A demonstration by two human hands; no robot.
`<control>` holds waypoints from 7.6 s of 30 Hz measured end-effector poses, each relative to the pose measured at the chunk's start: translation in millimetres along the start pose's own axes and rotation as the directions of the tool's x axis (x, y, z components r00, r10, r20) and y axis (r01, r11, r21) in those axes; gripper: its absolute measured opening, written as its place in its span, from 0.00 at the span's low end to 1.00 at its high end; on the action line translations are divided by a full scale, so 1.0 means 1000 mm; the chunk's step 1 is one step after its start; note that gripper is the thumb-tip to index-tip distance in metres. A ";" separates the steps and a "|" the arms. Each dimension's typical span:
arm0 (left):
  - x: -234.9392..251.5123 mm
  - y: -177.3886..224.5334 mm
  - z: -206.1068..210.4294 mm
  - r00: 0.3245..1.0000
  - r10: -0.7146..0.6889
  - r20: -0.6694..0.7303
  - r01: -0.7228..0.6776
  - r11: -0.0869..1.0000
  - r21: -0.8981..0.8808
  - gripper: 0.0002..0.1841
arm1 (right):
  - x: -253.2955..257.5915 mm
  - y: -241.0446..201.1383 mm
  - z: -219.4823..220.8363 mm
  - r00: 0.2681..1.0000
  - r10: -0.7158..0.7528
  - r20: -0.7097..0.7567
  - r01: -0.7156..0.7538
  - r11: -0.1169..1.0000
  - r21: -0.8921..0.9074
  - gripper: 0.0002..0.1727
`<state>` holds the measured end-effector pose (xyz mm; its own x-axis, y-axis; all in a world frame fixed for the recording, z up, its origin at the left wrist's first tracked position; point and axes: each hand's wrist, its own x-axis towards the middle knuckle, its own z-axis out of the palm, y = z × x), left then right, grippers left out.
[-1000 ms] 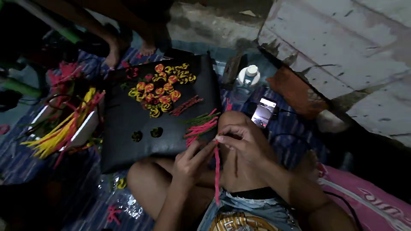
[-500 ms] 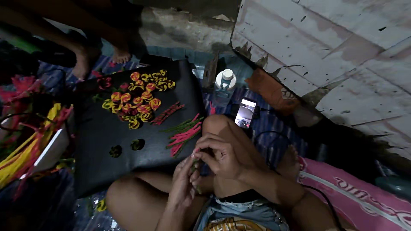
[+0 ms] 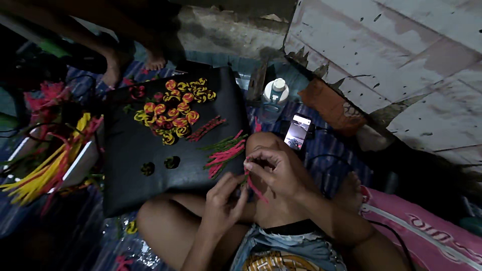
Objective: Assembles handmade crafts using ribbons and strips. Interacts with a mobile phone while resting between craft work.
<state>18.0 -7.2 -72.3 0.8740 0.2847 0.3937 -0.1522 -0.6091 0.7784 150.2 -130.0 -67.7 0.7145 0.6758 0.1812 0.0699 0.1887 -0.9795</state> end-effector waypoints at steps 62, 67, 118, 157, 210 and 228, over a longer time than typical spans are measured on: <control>-0.013 0.014 0.014 0.728 -0.663 -0.177 0.409 0.626 -0.663 0.17 | -0.011 -0.004 0.015 0.871 -0.443 0.214 0.480 0.860 -0.172 0.08; -0.026 0.009 0.021 0.899 -0.188 -0.396 0.116 0.973 -0.197 0.09 | -0.011 -0.002 0.015 0.934 -0.352 0.055 0.356 0.913 -0.199 0.09; -0.006 0.021 0.010 0.850 -0.396 -0.349 0.217 0.865 -0.452 0.14 | -0.005 0.001 0.016 0.870 -0.493 0.016 0.493 0.870 0.019 0.09; -0.025 0.025 -0.034 0.888 -0.431 -0.162 0.272 0.775 -0.571 0.10 | -0.026 0.137 -0.157 0.579 0.466 -0.669 -0.669 0.740 -0.064 0.38; -0.024 0.030 -0.030 0.890 -0.430 -0.153 0.274 0.772 -0.574 0.10 | -0.016 0.149 -0.156 0.618 0.392 -0.681 -0.647 0.746 -0.157 0.39; -0.026 0.023 -0.026 0.882 -0.431 -0.190 0.283 0.808 -0.517 0.10 | -0.008 0.129 -0.166 0.577 0.452 -0.681 -0.665 0.744 -0.070 0.28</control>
<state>-20.4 -9.6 -51.7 0.7493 0.6539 0.1049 -0.1139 -0.0288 0.9931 269.3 -229.1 -209.6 0.9176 -0.0100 -0.3975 -0.3743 -0.3590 -0.8550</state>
